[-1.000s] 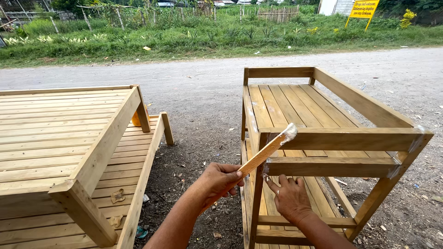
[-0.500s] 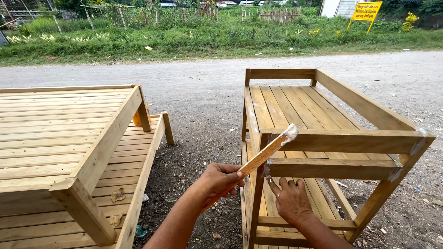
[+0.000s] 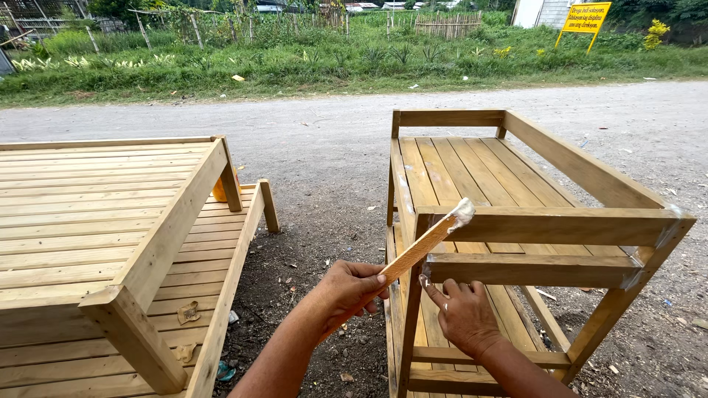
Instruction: The person applies white wood filler to the joints and seams of a wooden bunk-bed frame using a flat wooden applicator stick, working joint by joint around the frame and smoothing the filler with their fingers. They move around the furniture piece to reach joints on different sides and lower rails.
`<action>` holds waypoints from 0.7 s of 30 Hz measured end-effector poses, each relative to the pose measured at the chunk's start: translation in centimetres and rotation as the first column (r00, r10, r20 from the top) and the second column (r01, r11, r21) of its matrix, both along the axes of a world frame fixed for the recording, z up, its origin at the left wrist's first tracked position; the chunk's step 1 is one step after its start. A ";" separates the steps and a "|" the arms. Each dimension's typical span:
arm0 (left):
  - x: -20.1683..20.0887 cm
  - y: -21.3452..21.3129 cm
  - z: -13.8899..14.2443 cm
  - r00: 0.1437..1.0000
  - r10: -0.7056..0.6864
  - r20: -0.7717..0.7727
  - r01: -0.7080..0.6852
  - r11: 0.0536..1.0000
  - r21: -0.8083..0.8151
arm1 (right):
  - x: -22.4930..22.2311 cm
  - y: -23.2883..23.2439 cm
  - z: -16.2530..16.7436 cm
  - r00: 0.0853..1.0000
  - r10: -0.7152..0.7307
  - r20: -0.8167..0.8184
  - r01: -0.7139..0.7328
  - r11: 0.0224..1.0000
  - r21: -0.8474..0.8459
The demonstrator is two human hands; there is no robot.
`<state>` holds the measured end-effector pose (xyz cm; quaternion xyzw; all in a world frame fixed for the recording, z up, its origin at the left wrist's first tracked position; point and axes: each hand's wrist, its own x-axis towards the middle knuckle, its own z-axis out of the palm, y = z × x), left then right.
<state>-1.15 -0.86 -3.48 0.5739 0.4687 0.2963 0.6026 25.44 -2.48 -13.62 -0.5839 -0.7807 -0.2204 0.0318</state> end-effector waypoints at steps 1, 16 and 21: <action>0.1 0.0 0.0 1.000 -0.002 0.022 0.002 1.000 -0.008 | 0.1 0.1 0.5 0.999 -0.034 0.024 0.033 0.999 0.008; 0.7 0.2 0.0 0.998 -0.008 0.056 0.009 1.000 -0.022 | 0.7 0.8 -0.9 0.978 -0.080 0.194 0.103 0.988 -0.112; 0.8 0.3 -0.1 0.998 0.003 0.062 -0.002 1.000 -0.025 | 1.7 0.5 -0.7 0.995 0.020 0.099 -0.017 0.999 -0.035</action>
